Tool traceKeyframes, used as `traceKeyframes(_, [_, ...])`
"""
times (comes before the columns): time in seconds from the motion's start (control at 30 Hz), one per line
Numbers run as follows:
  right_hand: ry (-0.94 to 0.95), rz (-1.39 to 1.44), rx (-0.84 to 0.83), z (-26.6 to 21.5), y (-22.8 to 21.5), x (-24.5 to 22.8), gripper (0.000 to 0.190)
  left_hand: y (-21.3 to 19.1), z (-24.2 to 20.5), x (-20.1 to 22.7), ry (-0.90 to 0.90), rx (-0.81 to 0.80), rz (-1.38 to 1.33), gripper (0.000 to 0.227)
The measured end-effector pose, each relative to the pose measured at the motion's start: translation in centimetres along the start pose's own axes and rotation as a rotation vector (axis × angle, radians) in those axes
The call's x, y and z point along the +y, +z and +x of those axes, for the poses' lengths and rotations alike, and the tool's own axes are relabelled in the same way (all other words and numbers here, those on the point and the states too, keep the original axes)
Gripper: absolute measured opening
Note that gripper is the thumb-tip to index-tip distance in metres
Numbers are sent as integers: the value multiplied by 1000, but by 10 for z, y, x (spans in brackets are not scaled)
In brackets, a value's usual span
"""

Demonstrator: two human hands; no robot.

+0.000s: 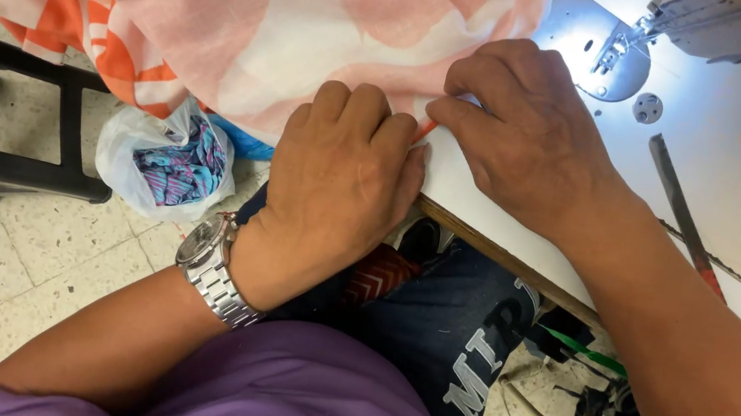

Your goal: Sewing the edges of a patterned fabric using an industrial sewing machine

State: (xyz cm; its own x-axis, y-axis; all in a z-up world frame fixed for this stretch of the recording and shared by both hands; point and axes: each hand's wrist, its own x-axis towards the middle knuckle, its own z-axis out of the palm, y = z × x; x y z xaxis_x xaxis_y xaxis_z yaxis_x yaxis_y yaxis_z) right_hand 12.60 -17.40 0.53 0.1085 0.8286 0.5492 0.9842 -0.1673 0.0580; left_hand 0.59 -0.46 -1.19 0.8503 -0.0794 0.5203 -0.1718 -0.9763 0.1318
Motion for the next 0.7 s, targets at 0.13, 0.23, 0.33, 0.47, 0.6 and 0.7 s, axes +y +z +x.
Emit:
traceKeyframes(0.13, [-43,-6,88,-2,-3,1,16,4,1,2,3,23,54,21])
traceKeyframes(0.23, [7,173,39,-6,-2,3,26,7,0,2,38,104,93,10])
traceKeyframes(0.33, [40,233,22,-4,-2,1,31,3,0,2,55,69,104,13])
traceKeyframes(0.47, [-20,137,27,4,-2,-8,15,2,-4,1,82,36,109,6])
traceKeyframes(0.6, [-12,31,85,4,0,-10,14,1,-5,1,95,62,101,5])
traceKeyframes(0.7, [-2,22,95,-4,4,-6,17,2,-5,3,48,86,120,12])
